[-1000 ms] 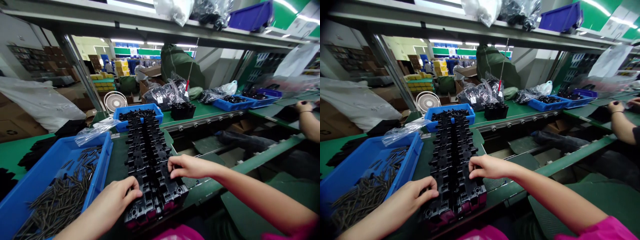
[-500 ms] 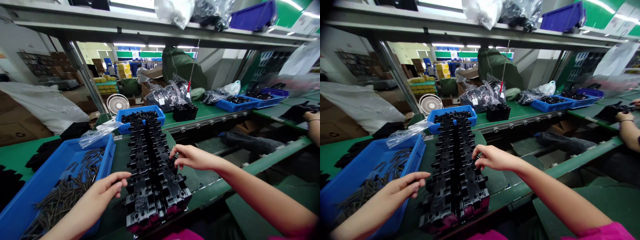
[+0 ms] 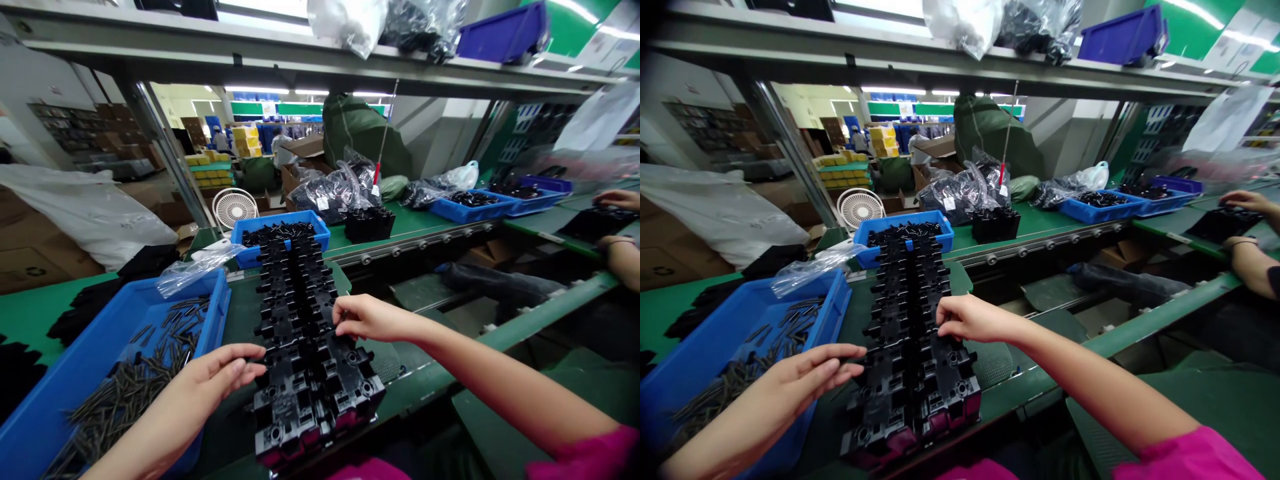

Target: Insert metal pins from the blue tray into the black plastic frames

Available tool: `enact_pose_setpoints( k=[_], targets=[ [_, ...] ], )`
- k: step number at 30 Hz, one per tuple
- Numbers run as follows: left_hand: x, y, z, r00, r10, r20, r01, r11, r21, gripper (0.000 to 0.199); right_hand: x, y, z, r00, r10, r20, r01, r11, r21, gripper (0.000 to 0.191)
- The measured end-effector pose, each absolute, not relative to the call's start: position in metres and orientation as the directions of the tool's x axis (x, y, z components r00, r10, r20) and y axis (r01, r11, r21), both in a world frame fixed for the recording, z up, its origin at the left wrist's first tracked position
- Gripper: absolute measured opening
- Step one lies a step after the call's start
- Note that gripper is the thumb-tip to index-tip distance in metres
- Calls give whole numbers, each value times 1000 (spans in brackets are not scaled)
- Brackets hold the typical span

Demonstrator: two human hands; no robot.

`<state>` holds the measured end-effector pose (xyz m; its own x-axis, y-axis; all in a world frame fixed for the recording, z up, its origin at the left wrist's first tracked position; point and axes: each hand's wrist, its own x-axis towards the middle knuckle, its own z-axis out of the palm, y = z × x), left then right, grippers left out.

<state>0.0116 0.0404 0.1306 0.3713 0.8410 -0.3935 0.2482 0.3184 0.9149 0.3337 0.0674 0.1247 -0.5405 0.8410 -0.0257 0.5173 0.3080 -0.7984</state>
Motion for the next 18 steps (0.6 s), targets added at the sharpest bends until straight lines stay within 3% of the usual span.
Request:
enact_pose_setpoints(
  k=[5, 8, 11, 15, 18],
  targets=[
    [18, 43, 130, 308, 915, -260, 362, 140, 922, 38, 326, 66, 120, -618, 780, 99, 572, 532, -624, 13],
    [29, 46, 126, 302, 941, -154, 475, -8, 880, 36, 329, 62, 118, -626, 767, 140, 552, 562, -616, 25],
    [38, 49, 118, 322, 934, -157, 514, -33, 857, 37, 346, 56, 117, -545, 814, 201, 539, 524, -660, 40],
    [34, 50, 105, 313, 935, -168, 588, -51, 808, 40, 396, 40, 117, -352, 902, 249, 552, 415, -723, 35],
    [32, 50, 95, 311, 948, -63, 649, -164, 743, 38, 448, 17, 117, -150, 959, 239, 582, 281, -763, 35]
  ],
)
